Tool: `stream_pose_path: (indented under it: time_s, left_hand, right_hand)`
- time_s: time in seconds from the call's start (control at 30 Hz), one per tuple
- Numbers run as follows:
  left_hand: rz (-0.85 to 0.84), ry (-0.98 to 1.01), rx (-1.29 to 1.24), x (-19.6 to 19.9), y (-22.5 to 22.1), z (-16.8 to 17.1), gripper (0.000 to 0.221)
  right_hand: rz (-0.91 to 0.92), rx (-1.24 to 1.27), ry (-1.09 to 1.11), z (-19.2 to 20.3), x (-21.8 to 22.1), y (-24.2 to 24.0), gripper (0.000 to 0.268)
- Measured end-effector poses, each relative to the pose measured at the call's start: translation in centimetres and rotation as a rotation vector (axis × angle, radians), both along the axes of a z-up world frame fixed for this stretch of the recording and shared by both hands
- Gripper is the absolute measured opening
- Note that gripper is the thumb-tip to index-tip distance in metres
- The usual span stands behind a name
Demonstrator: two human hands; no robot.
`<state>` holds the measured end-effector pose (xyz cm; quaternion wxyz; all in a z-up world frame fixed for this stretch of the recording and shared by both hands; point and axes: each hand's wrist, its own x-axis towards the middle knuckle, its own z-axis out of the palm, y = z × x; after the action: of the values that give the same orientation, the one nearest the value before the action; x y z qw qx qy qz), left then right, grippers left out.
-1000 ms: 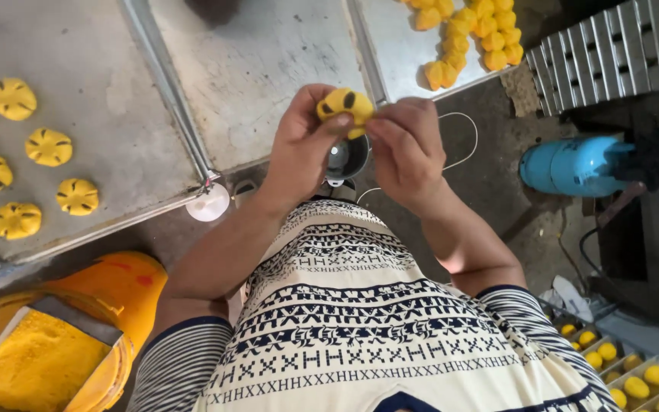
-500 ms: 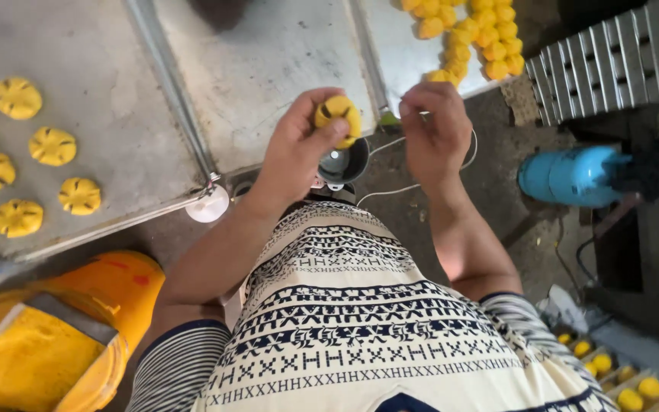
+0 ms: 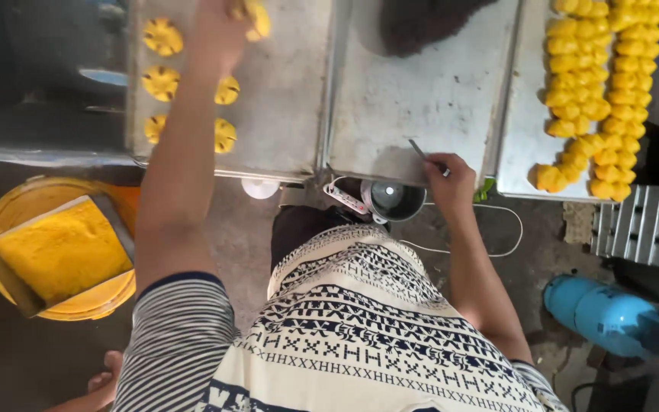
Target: Filling yellow dough balls with a dark paste and scoring the top into a flower pattern using a small tool.
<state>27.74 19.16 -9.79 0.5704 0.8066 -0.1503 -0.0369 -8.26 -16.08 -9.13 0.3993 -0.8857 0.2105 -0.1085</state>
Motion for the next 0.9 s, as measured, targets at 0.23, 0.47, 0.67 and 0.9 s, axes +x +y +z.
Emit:
stream_pose_path:
  time_s: [0.23,0.47,0.67,0.9]
  left_hand:
    - [-0.064,0.021,0.314,12.2,2.6,-5.2,0.029]
    - [-0.348,-0.259,0.358,12.1,3.4,-1.4,0.038]
    - [-0.466,-0.386,0.489,12.0,2.6,-0.6,0.045]
    - [-0.200,-0.133,0.656,5.6,5.2,2.7,0.024]
  right_hand:
    - [-0.164,-0.044,0.024,-2.2,-0.7,0.7,0.017]
    - [-0.145,-0.090,-0.037,-0.8,0.0,3.0,0.015]
    - [-0.139,-0.174,-0.040,-1.2,0.1,3.3,0.015]
    - [-0.193,-0.318,-0.066,-0.7,-0.7,4.1,0.015]
